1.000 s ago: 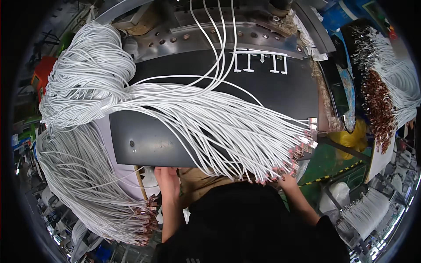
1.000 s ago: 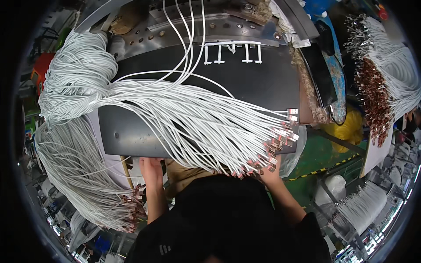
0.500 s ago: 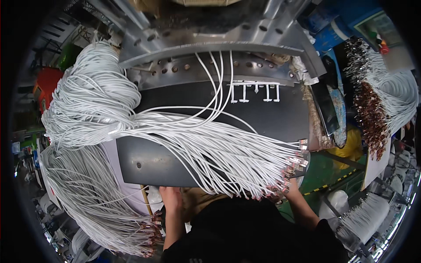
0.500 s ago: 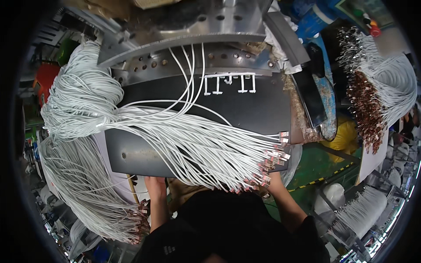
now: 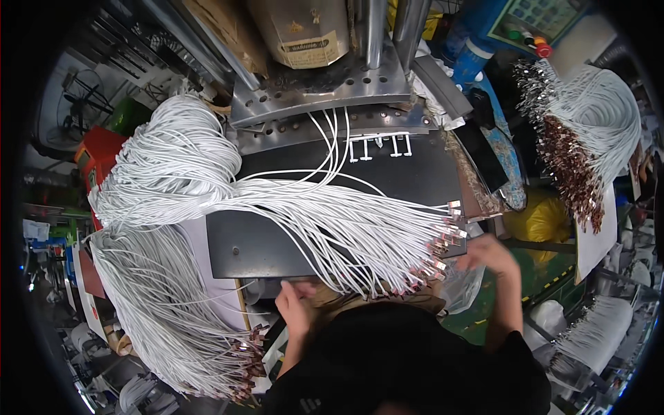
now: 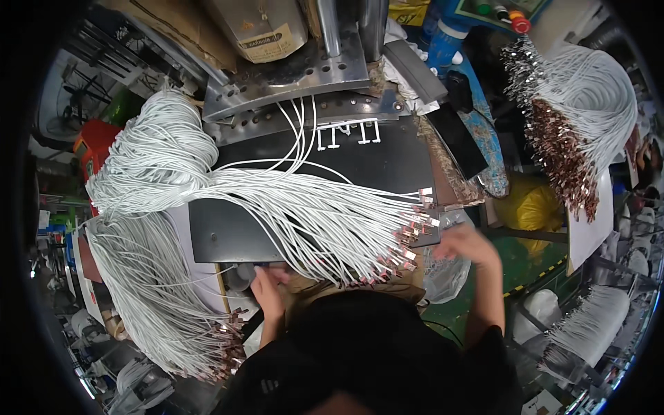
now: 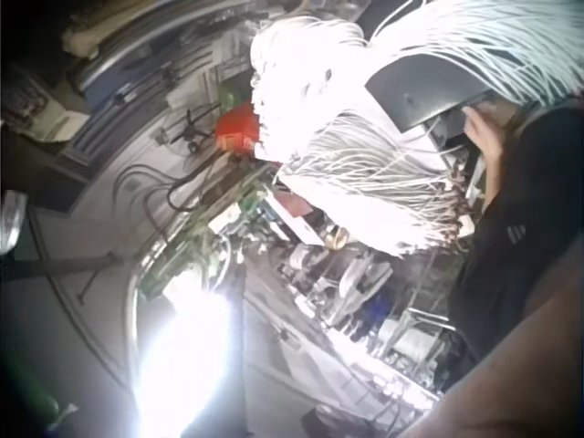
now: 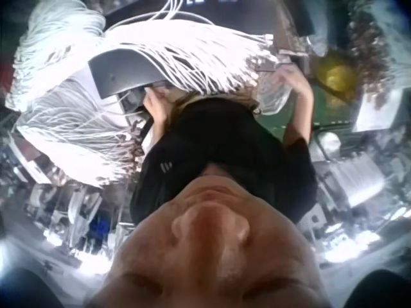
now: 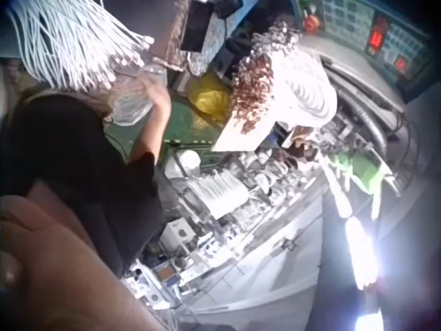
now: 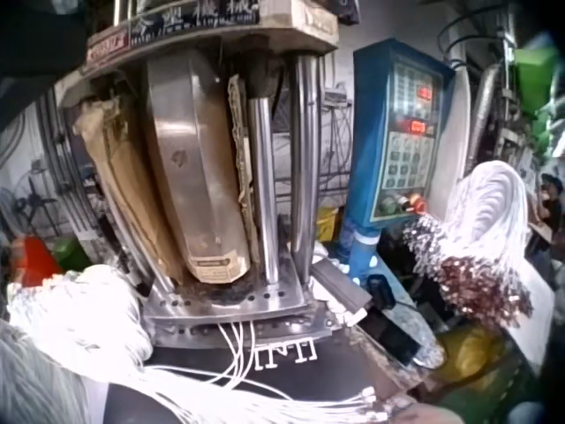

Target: Arranging bundles of white wires onto a mounting jig at a manual assembly station.

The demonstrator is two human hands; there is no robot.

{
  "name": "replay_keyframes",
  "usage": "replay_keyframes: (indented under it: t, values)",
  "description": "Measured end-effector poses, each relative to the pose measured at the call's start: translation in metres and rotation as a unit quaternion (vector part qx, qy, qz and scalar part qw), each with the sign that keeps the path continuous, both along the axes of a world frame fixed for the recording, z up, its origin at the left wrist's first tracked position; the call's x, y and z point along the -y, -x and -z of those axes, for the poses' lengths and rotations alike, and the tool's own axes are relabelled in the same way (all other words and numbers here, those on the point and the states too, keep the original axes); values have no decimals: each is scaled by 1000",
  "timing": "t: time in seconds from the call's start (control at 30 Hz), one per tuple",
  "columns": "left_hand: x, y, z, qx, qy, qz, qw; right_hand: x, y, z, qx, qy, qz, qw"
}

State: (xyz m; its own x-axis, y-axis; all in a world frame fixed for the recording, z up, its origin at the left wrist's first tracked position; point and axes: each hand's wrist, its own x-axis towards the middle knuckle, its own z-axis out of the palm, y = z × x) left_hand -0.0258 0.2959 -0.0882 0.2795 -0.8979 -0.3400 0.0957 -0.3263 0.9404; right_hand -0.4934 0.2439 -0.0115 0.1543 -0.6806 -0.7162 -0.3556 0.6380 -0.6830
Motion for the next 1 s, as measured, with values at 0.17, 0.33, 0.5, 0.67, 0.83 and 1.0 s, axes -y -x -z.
replay_keyframes:
  t: [0.17, 0.33, 0.5, 0.67, 0.83, 1.0]
  values:
    - [34, 36, -70, 157, 215, 155, 952, 34, -18, -50, 124, 343, 92, 927]
    - [131, 124, -113, 394, 449, 362, 715, 132, -112, -24, -281, 613, -206, 709]
    - [183, 107, -100, 478, 372, 428, 671, 114, -92, -43, -185, 617, -152, 750]
    - [231, 58, -122, 603, 354, 377, 608, -17, 12, -42, -123, 488, 146, 851]
    - [251, 40, -124, 624, 120, 394, 665, -142, 42, 166, -285, 209, 251, 901]
    - [267, 31, -99, 588, 129, 297, 742, -242, 52, 289, -386, 130, 73, 910]
